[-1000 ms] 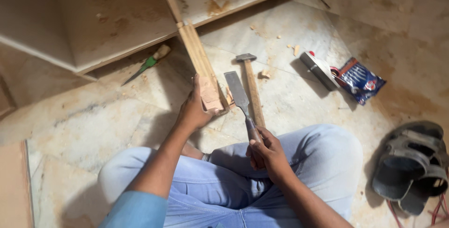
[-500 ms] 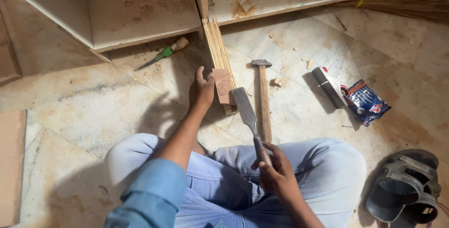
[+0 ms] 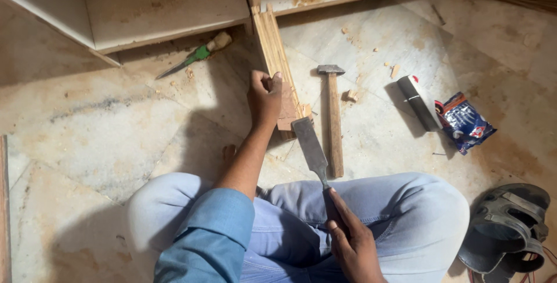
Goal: The person assembles and refines wooden components, using a hammer to drive nails into a block, holding and aligning multiple pieces of wood, and using a chisel to carve out and shape sections of a wooden joint.
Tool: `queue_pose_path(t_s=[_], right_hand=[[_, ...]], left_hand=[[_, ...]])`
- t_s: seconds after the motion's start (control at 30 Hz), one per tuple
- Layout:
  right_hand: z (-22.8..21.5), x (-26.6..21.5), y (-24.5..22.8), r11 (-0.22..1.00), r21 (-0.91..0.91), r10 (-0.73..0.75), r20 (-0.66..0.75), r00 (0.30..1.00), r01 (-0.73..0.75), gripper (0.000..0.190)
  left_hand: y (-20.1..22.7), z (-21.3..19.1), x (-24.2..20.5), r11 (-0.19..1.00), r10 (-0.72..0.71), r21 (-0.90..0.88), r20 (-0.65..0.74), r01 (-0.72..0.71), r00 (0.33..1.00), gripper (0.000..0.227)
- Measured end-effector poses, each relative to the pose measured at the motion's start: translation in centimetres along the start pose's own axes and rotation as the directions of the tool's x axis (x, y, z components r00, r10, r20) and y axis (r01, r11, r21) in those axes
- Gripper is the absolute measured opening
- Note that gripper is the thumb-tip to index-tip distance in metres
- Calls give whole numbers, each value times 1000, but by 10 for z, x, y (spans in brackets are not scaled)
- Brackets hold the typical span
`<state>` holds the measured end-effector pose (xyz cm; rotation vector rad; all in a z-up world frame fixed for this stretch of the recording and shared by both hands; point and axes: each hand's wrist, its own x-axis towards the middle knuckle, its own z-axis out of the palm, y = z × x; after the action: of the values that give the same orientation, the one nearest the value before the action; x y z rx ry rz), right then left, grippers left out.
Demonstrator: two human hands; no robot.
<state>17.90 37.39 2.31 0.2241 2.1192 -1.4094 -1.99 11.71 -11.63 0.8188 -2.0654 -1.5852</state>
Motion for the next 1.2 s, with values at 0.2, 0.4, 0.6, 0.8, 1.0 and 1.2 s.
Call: queue_pose_path(t_s=[0.2, 0.4, 0.6, 0.8, 1.0, 1.2], right_hand=[[3, 4, -7, 998, 37, 55, -15, 998, -54, 64], [-2, 6, -14, 996, -75, 47, -15, 999, -48, 60], [-3, 11, -9, 999, 43, 33, -15, 999, -32, 58], [-7, 8, -5, 1000, -11, 14, -29, 999, -14, 61], [-7, 22, -4, 999, -49, 1, -25, 1000, -2, 59], [-5, 32, -8, 998, -52, -44, -32, 999, 42, 59]], left_hand=[[6, -3, 3, 987, 117, 100, 80, -125, 990, 20], [10, -5, 3, 962, 135, 218, 136, -163, 981, 20], [6, 0, 12, 934, 193, 276, 147, -228, 970, 23], [0, 0, 13, 922, 188, 311, 162, -231, 969, 20], [-5, -1, 18, 911, 233, 310, 154, -271, 960, 18], [5, -2, 31, 920, 157, 330, 180, -210, 971, 18]])
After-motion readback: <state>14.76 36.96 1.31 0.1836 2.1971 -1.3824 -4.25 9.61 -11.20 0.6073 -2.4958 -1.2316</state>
